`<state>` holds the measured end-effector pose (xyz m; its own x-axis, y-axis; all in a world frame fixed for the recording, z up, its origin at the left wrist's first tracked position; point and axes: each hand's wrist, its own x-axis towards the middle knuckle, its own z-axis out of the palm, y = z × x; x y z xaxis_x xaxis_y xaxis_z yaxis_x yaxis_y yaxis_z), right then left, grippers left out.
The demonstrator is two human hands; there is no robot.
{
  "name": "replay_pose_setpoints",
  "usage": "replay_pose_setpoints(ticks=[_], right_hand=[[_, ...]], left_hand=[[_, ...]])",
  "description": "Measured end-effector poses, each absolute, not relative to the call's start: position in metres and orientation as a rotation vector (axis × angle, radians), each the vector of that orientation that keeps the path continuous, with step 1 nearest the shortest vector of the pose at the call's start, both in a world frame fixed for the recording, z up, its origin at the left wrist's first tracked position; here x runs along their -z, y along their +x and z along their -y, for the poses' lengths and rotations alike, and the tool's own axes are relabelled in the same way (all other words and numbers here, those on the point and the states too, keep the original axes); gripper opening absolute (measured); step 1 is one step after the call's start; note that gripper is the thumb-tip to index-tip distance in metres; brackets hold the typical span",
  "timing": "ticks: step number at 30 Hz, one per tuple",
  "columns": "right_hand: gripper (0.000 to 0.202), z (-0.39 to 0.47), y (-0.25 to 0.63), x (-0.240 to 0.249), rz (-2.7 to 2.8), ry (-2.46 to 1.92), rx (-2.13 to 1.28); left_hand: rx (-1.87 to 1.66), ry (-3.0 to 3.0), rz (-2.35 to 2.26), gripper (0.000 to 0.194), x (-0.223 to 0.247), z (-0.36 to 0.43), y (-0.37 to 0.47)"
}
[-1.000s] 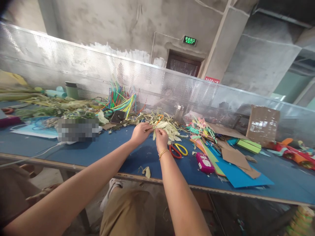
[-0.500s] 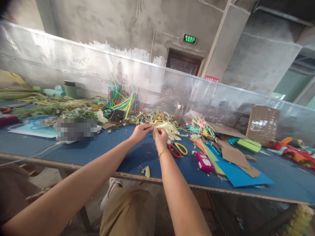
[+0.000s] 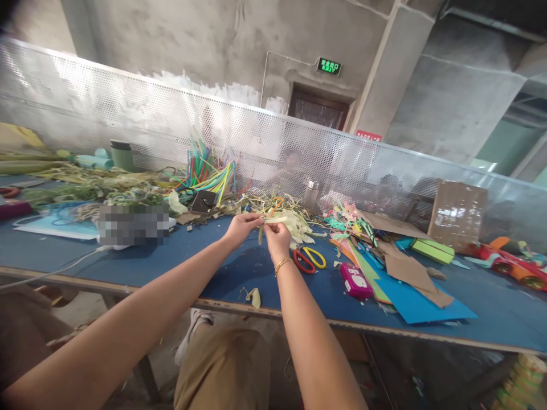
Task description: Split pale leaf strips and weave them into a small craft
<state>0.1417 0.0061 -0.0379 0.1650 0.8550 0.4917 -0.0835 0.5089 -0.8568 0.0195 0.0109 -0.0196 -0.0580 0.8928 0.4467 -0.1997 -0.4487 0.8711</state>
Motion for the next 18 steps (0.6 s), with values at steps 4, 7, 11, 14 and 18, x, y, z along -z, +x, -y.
replay_pose_setpoints(ticks=[4, 7, 11, 14, 18], right_hand=[[0.016, -0.001, 0.141, 0.035, 1.27, -0.753, -0.794], [0.02, 0.002, 0.142, 0.032, 1.361, -0.684, -0.786], [0.021, 0.006, 0.144, 0.03, 1.526, -0.704, -0.583], [0.018, 0.013, 0.148, 0.026, 1.664, -0.828, -0.186], [0.016, 0.027, 0.152, 0.017, 1.751, -0.996, 0.311]], left_hand=[[-1.657, 1.141, -0.822, 0.032, 0.016, -0.008, 0.018], [-1.629, 1.048, -0.803, 0.033, 0.016, -0.009, 0.017], [-1.61, 1.02, -0.78, 0.034, 0.019, -0.012, 0.016], [-1.581, 1.028, -0.786, 0.034, 0.02, -0.014, 0.017], [-1.562, 1.09, -0.824, 0.034, 0.021, -0.012, 0.018]])
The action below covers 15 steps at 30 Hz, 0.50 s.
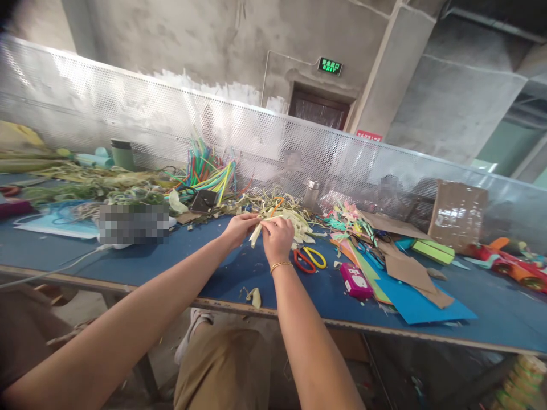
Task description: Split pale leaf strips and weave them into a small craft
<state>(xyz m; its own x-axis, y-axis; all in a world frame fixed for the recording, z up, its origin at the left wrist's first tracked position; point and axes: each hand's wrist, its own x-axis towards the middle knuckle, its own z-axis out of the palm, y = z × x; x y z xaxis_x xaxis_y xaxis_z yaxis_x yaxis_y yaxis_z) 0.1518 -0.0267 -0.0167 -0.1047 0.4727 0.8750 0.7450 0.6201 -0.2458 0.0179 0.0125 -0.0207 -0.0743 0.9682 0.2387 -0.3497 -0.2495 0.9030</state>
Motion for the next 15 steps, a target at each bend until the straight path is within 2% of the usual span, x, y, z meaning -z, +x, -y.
replay_pose_setpoints(ticks=[5, 15], right_hand=[[0.017, 0.034, 0.149, 0.013, 1.706, -1.05, 0.491], [0.015, 0.014, 0.152, 0.028, 1.611, -1.206, 0.24]], left_hand=[[-1.547, 1.208, -0.885, 0.035, 0.019, -0.009, 0.019], [-1.529, 1.639, -0.766, 0.027, 0.018, -0.011, 0.015]])
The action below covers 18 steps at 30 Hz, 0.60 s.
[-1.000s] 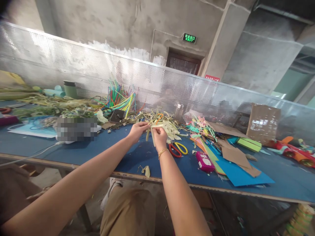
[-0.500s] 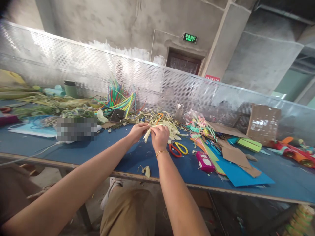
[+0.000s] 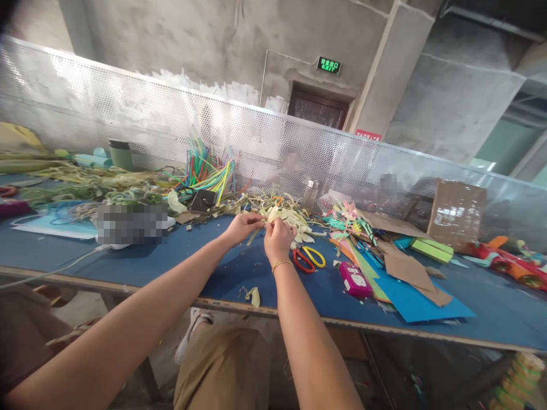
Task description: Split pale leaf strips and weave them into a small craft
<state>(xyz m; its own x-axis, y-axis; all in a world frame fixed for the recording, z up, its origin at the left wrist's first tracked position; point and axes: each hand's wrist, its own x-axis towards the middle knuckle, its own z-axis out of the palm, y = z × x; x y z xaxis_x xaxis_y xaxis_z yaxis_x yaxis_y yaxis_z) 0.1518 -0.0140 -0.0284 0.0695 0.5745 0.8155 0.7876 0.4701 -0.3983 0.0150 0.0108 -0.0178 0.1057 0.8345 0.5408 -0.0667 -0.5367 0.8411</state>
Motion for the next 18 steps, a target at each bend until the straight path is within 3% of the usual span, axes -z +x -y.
replay_pose_setpoints(ticks=[8, 13, 18], right_hand=[[0.016, 0.011, 0.154, 0.023, 1.558, -1.147, -0.063], [0.026, 0.003, 0.154, 0.024, 1.286, -0.957, -0.529], [0.03, -0.002, 0.149, 0.028, 1.061, -0.777, -0.93]], left_hand=[[-1.474, 1.679, -0.783, 0.021, 0.012, -0.007, 0.007], [-1.281, 1.428, -0.613, 0.029, 0.013, -0.003, 0.009], [-1.303, 1.479, -0.593, 0.045, 0.015, -0.001, 0.012]])
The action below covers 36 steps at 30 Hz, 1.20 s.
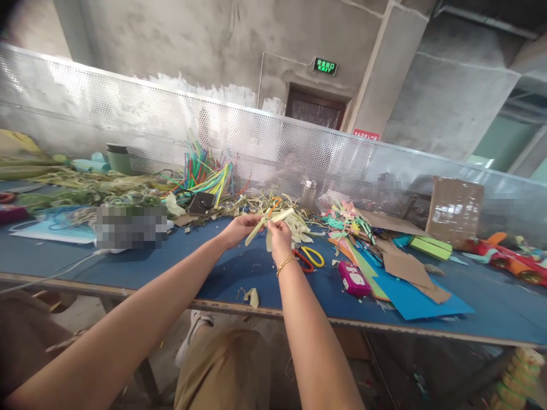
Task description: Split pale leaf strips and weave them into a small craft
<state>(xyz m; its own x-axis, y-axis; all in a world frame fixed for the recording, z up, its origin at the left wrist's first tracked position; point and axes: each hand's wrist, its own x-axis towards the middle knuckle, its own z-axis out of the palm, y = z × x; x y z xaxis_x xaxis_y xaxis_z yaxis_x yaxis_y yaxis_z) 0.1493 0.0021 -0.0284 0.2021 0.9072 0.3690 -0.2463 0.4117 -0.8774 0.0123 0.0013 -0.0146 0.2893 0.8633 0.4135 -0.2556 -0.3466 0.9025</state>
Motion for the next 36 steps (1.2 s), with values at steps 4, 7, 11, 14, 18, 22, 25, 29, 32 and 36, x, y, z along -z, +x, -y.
replay_pose_setpoints(ticks=[4, 7, 11, 14, 18, 22, 25, 29, 32, 36], right_hand=[[0.03, -0.0026, 0.1466, 0.0305, 1.06, -0.753, -0.992], [0.031, -0.0022, 0.1458, 0.0313, 1.101, -0.776, -0.946], [0.032, -0.0015, 0.1449, 0.0312, 1.14, -0.758, -0.905], [0.034, -0.0006, 0.1441, 0.0307, 1.147, -0.731, -0.922], [0.036, 0.0011, 0.1439, 0.0305, 1.127, -0.723, -0.978], [0.036, 0.0007, 0.1443, 0.0319, 1.072, -0.738, -1.003], [0.035, -0.001, 0.1448, 0.0337, 1.073, -0.73, -1.012], [0.033, -0.0025, 0.1464, 0.0357, 1.143, -0.783, -0.999], [0.032, -0.0036, 0.1468, 0.0365, 1.159, -0.823, -1.018], [0.028, -0.0057, 0.1458, 0.0357, 1.165, -0.75, -1.087]], left_hand=[[-1.41, 1.488, -0.607, 0.044, 0.0138, 0.0, 0.0148], [-1.452, 1.452, -0.598, 0.04, 0.0144, 0.0018, 0.0167], [-1.433, 1.392, -0.6, 0.046, 0.0165, 0.0023, 0.0184], [-1.428, 1.364, -0.582, 0.048, 0.0183, 0.0004, 0.0184], [-1.425, 1.292, -0.61, 0.049, 0.02, -0.0018, 0.0184], [-1.388, 1.241, -0.585, 0.047, 0.0201, -0.0008, 0.0194], [-1.362, 1.242, -0.571, 0.047, 0.0197, 0.0001, 0.0197], [-1.338, 1.271, -0.62, 0.042, 0.0198, -0.0011, 0.0188], [-1.374, 1.25, -0.648, 0.042, 0.0194, -0.0033, 0.0172], [-1.433, 1.19, -0.61, 0.043, 0.0177, -0.0063, 0.0134]])
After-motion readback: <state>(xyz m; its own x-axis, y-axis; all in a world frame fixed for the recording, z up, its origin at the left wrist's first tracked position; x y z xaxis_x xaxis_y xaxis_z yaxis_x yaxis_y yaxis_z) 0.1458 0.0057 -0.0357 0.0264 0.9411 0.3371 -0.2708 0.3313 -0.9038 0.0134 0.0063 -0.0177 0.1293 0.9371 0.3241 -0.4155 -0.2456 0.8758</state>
